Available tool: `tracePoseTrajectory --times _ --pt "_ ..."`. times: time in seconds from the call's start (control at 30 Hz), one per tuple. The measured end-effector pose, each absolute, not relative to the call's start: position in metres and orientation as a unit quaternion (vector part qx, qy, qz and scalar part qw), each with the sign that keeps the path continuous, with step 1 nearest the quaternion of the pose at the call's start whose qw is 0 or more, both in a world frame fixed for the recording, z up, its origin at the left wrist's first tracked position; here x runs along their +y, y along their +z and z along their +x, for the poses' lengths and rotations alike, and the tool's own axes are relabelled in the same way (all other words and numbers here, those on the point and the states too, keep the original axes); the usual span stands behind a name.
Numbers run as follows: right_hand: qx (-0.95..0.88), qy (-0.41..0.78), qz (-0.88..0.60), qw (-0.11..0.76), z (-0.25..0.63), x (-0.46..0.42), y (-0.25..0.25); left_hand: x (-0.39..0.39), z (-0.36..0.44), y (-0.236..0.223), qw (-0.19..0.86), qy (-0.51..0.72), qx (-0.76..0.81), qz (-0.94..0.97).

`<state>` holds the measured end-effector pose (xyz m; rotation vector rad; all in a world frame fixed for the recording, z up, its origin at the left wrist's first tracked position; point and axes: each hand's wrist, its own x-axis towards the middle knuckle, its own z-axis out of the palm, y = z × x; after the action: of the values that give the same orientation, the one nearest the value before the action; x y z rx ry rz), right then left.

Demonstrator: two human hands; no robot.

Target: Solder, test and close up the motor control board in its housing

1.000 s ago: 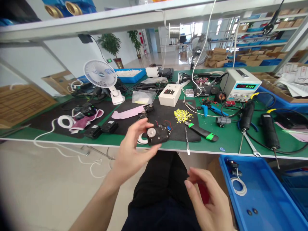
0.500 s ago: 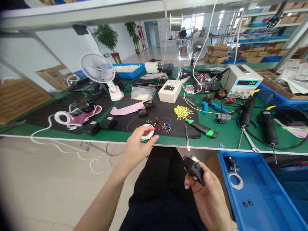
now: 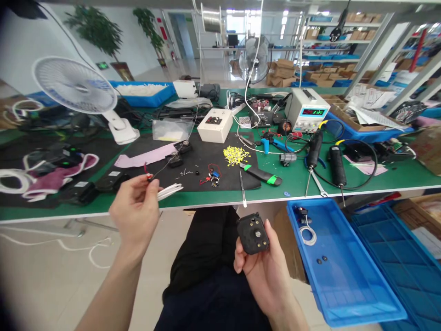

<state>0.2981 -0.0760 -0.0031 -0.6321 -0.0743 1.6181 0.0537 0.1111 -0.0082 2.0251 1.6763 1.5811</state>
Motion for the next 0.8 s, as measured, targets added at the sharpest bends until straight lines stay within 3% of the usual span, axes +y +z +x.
tracePoseTrajectory --times 0.27,0.53,0.8 --pt "-0.109 0.667 -0.329 0.659 0.291 -0.081 -0.004 0.11 0.047 -0.004 -0.021 0.56 0.545 0.623" --pt "-0.084 0.713 -0.294 0.632 0.297 -0.077 -0.001 0.129 0.046 -0.031 -0.022 0.52 0.544 0.658" --pt "-0.117 0.675 -0.365 0.63 0.293 -0.081 -0.008 0.133 0.049 -0.05 0.012 0.453 0.53 0.716"
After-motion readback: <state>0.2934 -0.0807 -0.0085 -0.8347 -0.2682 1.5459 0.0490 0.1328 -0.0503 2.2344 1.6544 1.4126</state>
